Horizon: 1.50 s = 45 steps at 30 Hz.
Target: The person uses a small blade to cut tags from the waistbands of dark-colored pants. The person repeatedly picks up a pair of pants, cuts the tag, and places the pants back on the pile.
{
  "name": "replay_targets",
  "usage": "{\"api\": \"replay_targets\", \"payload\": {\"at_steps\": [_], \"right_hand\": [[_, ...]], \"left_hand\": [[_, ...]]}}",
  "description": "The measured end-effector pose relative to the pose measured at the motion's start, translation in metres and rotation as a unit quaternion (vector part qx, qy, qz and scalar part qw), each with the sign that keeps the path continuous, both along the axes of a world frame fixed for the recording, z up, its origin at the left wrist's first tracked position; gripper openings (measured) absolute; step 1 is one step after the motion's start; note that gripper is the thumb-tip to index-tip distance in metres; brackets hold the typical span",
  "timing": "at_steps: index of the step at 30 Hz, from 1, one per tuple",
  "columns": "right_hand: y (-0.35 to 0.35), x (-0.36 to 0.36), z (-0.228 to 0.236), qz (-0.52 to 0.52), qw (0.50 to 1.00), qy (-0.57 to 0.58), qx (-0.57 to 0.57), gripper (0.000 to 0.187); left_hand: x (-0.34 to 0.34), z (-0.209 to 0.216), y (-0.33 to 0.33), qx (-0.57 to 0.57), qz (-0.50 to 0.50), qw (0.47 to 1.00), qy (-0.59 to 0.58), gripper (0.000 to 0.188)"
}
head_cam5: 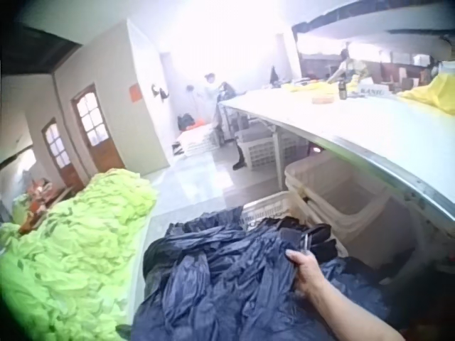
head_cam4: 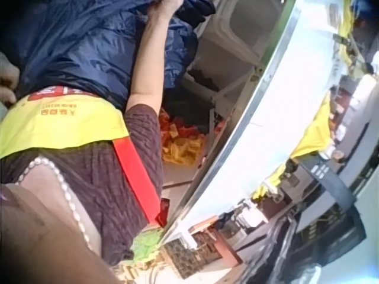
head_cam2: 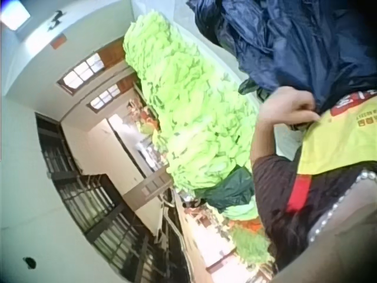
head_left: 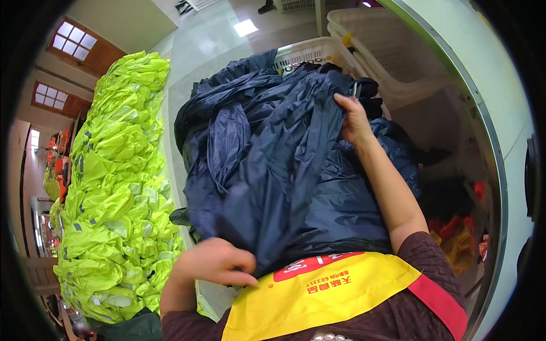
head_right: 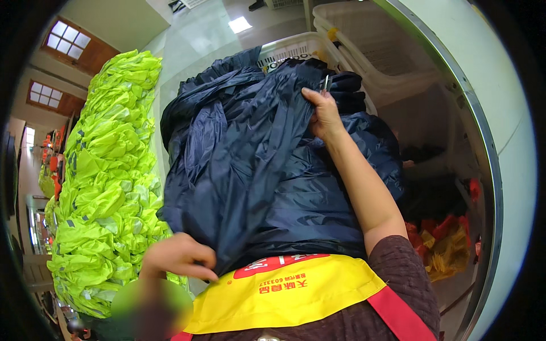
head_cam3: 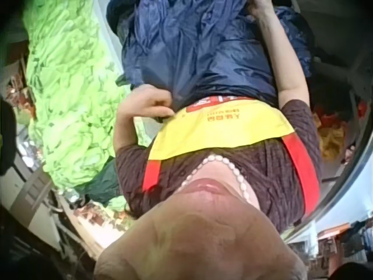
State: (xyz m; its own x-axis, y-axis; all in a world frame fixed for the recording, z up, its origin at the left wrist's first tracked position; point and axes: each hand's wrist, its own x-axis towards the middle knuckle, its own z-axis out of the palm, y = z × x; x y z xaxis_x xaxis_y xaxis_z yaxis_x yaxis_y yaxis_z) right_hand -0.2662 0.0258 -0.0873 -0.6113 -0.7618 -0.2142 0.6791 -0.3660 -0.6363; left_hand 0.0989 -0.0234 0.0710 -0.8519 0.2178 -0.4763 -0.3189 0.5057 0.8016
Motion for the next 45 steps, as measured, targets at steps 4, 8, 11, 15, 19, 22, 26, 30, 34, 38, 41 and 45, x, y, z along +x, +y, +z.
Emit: {"api": "replay_targets", "payload": {"at_steps": [4, 8, 11, 15, 19, 22, 26, 30, 34, 38, 41, 45], "right_hand": [[0.039, -0.009, 0.026, 0.081, 0.985, 0.118, -0.097, 0.005], [0.064, 0.055, 0.054, 0.143, 0.934, 0.321, -0.057, 0.038], [0.068, 0.083, 0.049, 0.165, 0.857, 0.483, -0.062, 0.039], [0.068, 0.091, 0.043, 0.228, 0.795, 0.559, -0.051, 0.037], [0.068, 0.087, 0.037, 0.281, 0.812, 0.510, -0.036, 0.046], [0.075, 0.071, 0.026, 0.260, 0.920, 0.277, -0.094, 0.036], [0.066, 0.035, 0.039, 0.146, 0.974, 0.169, -0.027, 0.015], [0.055, 0.048, 0.091, 0.078, 0.906, 0.416, 0.029, 0.026], [0.037, 0.070, 0.110, 0.116, 0.713, 0.686, -0.088, 0.055], [0.020, 0.084, 0.093, 0.214, 0.744, 0.630, 0.065, 0.031], [0.007, 0.076, 0.054, 0.159, 0.959, 0.226, 0.056, 0.010], [0.006, 0.057, 0.042, 0.129, 0.959, -0.250, -0.024, 0.024]], "left_hand": [[0.068, -0.023, -0.057, -0.042, 0.408, 0.908, -0.088, 0.017], [0.092, -0.107, -0.112, -0.366, 0.361, 0.849, -0.122, 0.023], [0.041, -0.113, -0.116, -0.474, 0.367, 0.789, 0.137, 0.017], [-0.070, -0.033, -0.045, -0.063, 0.445, 0.844, 0.291, 0.036], [-0.104, -0.022, -0.019, -0.185, 0.318, 0.893, 0.259, 0.027], [-0.104, -0.034, -0.020, -0.019, 0.432, 0.859, 0.274, 0.018], [-0.089, -0.051, -0.015, 0.105, 0.486, 0.793, 0.351, 0.016], [-0.080, -0.057, -0.009, 0.102, 0.462, 0.803, 0.362, 0.015], [-0.089, -0.049, -0.020, 0.072, 0.402, 0.841, 0.356, 0.013], [-0.119, -0.054, -0.025, 0.047, 0.474, 0.749, 0.461, 0.019], [-0.122, -0.048, -0.015, -0.131, 0.510, 0.633, 0.568, 0.017], [-0.084, -0.043, 0.025, -0.308, 0.253, 0.696, 0.598, 0.015]]}}
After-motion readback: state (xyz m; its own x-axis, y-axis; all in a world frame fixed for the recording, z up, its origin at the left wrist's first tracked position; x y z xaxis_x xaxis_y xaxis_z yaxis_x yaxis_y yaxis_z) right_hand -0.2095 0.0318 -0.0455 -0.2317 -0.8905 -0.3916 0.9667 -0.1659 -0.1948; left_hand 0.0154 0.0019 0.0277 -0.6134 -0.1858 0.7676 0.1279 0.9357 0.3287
